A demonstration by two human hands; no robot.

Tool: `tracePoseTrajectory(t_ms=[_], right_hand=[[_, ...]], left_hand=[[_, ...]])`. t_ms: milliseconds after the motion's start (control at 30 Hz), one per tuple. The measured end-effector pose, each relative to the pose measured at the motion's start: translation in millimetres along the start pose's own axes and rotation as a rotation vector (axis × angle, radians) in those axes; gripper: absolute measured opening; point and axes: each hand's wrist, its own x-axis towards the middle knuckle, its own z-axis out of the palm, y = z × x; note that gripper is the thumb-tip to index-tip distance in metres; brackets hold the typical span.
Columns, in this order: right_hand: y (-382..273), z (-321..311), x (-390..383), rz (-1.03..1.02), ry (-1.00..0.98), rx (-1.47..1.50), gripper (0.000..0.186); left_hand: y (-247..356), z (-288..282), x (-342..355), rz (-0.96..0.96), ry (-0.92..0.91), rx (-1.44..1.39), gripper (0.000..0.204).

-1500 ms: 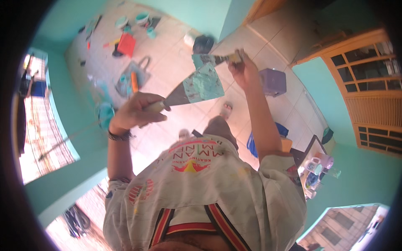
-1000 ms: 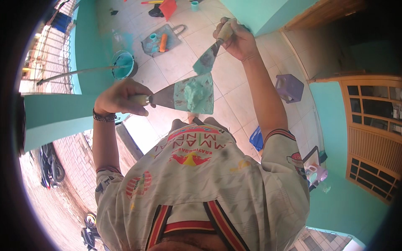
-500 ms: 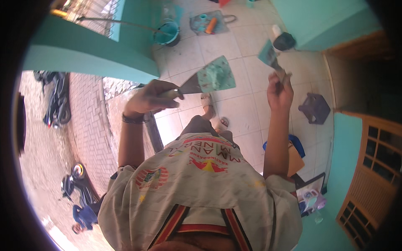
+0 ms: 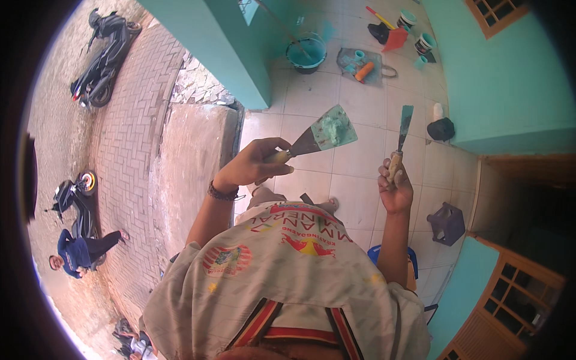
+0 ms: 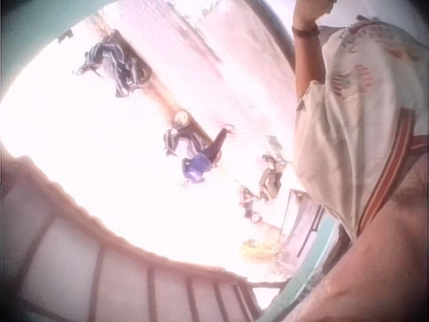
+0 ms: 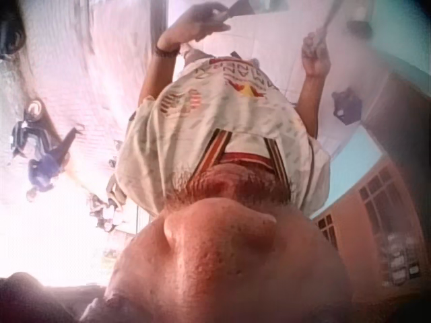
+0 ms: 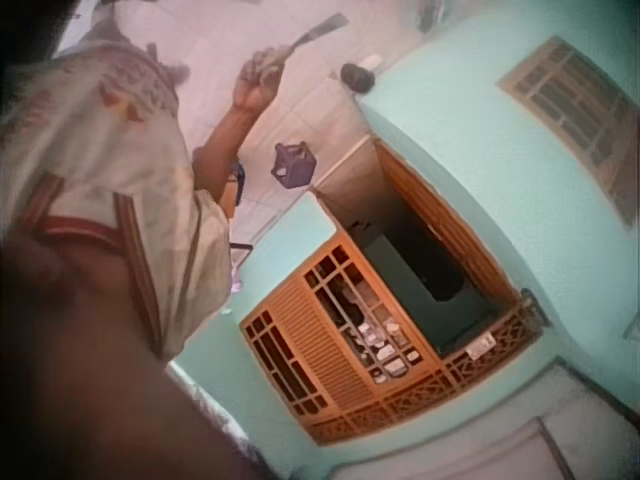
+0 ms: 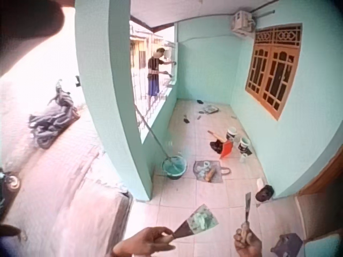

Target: The person uses two putty knives to scoop and apply light blue plaster to a wall, smoothing the surface. They transfer material between tools and work along the wall's edge, then move to a bucket to retrieve more plaster.

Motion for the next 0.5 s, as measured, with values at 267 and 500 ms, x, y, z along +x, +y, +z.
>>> tracePoseTrajectory(t_ms=[267,500], right_hand=[[153.2,80.2,121.4,0.120,-0.118,-0.350,0.037],[250.0,146.5,229.1,0.119,-0.149,-0.490,0.035]], left_hand=[[-45.1,-172.0,-66.6,0.060,0.136,0.025,0.029],[-58.3,-303.5,-88.8,0.036,0.106,-0.231,0.024]])
